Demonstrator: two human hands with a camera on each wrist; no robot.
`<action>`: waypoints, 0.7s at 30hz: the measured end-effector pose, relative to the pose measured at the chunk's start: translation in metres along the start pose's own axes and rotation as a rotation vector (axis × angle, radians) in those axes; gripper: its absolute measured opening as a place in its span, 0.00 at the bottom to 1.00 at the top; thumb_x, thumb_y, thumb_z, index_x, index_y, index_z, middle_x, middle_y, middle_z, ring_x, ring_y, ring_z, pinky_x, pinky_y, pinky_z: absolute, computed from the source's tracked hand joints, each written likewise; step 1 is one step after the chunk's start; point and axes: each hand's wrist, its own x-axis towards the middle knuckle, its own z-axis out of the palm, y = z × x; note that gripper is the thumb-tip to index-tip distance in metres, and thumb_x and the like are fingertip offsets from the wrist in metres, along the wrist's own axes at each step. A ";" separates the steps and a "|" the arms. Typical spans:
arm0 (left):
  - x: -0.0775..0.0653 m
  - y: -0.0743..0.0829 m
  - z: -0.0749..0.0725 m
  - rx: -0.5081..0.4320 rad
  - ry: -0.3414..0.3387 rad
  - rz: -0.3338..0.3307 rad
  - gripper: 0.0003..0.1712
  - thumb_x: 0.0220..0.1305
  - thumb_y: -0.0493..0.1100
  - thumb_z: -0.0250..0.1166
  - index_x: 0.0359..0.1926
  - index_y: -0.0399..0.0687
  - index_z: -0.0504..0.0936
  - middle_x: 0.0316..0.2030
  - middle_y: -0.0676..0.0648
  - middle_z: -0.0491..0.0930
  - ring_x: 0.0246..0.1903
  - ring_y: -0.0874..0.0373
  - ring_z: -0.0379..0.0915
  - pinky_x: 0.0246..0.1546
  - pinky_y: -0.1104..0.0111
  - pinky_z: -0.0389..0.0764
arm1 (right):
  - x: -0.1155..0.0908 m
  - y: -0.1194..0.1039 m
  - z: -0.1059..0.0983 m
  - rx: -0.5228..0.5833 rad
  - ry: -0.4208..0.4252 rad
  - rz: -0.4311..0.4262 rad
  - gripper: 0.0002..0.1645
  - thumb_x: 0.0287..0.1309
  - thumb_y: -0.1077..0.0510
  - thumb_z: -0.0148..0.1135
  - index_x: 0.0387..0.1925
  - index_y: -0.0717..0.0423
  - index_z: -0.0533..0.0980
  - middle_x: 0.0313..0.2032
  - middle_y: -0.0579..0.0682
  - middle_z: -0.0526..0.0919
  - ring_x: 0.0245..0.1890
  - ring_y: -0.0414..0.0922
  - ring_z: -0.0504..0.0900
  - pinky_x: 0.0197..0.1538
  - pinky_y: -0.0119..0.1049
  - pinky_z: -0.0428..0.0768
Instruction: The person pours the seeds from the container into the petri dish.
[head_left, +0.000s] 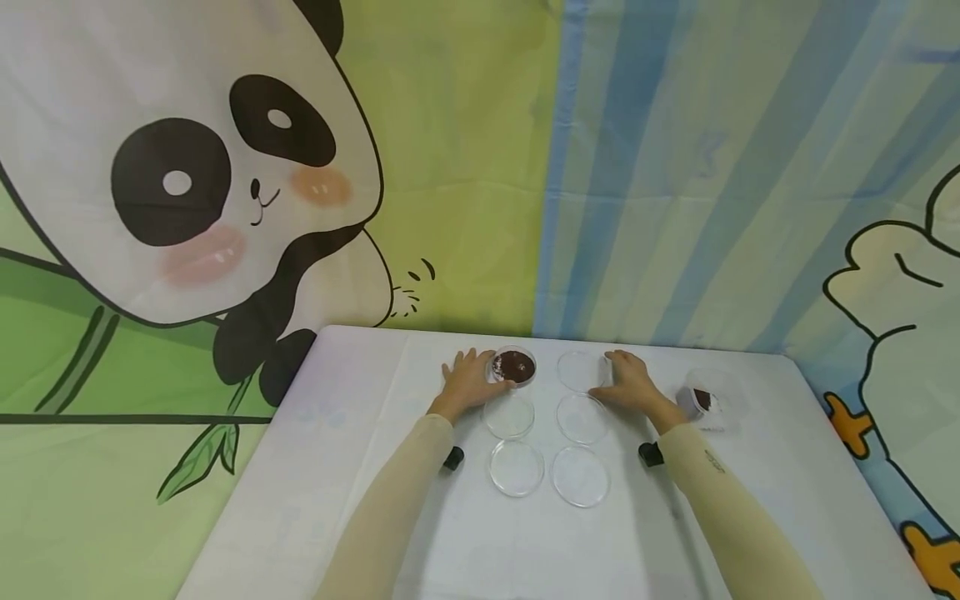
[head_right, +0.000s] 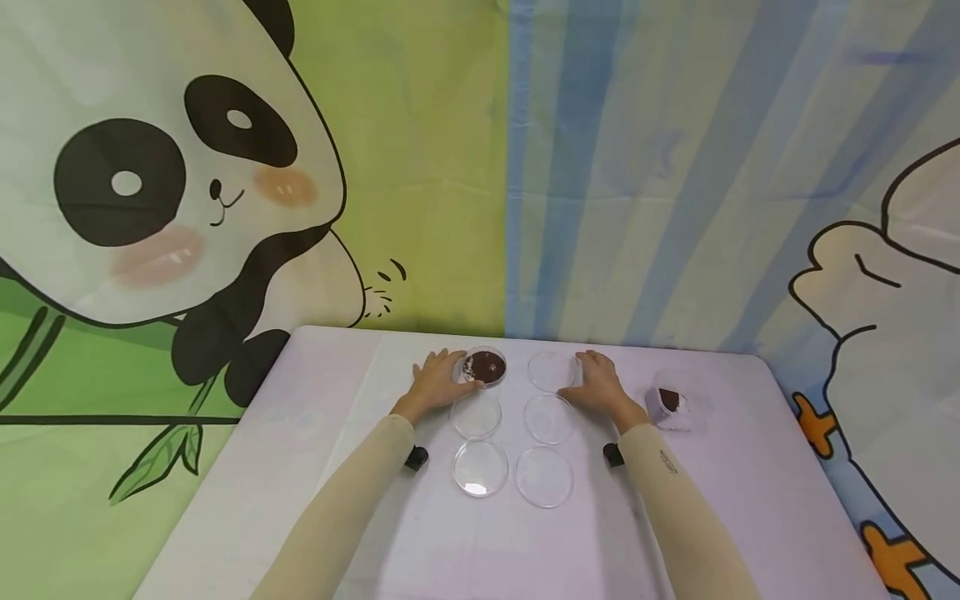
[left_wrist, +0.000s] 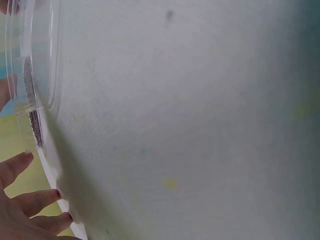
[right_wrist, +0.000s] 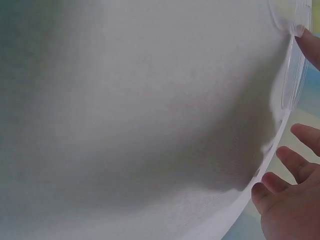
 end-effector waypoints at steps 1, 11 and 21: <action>0.000 0.000 0.000 0.000 -0.002 0.002 0.51 0.56 0.74 0.64 0.73 0.53 0.67 0.73 0.34 0.58 0.73 0.32 0.46 0.66 0.31 0.44 | 0.001 0.000 0.001 -0.008 -0.003 0.000 0.53 0.53 0.50 0.76 0.68 0.76 0.60 0.67 0.78 0.57 0.68 0.74 0.52 0.68 0.67 0.54; 0.003 0.000 0.004 0.019 -0.019 -0.005 0.51 0.56 0.75 0.63 0.74 0.56 0.66 0.74 0.36 0.57 0.73 0.32 0.45 0.66 0.31 0.44 | 0.010 0.002 0.005 -0.070 -0.051 0.010 0.56 0.49 0.42 0.77 0.69 0.68 0.63 0.68 0.77 0.55 0.68 0.76 0.48 0.64 0.73 0.54; 0.004 -0.001 0.004 0.021 0.002 -0.007 0.50 0.56 0.74 0.65 0.73 0.56 0.67 0.73 0.35 0.59 0.73 0.32 0.46 0.65 0.30 0.46 | 0.015 0.001 0.009 -0.031 -0.008 -0.007 0.55 0.47 0.39 0.77 0.68 0.65 0.65 0.68 0.74 0.58 0.68 0.73 0.50 0.63 0.74 0.53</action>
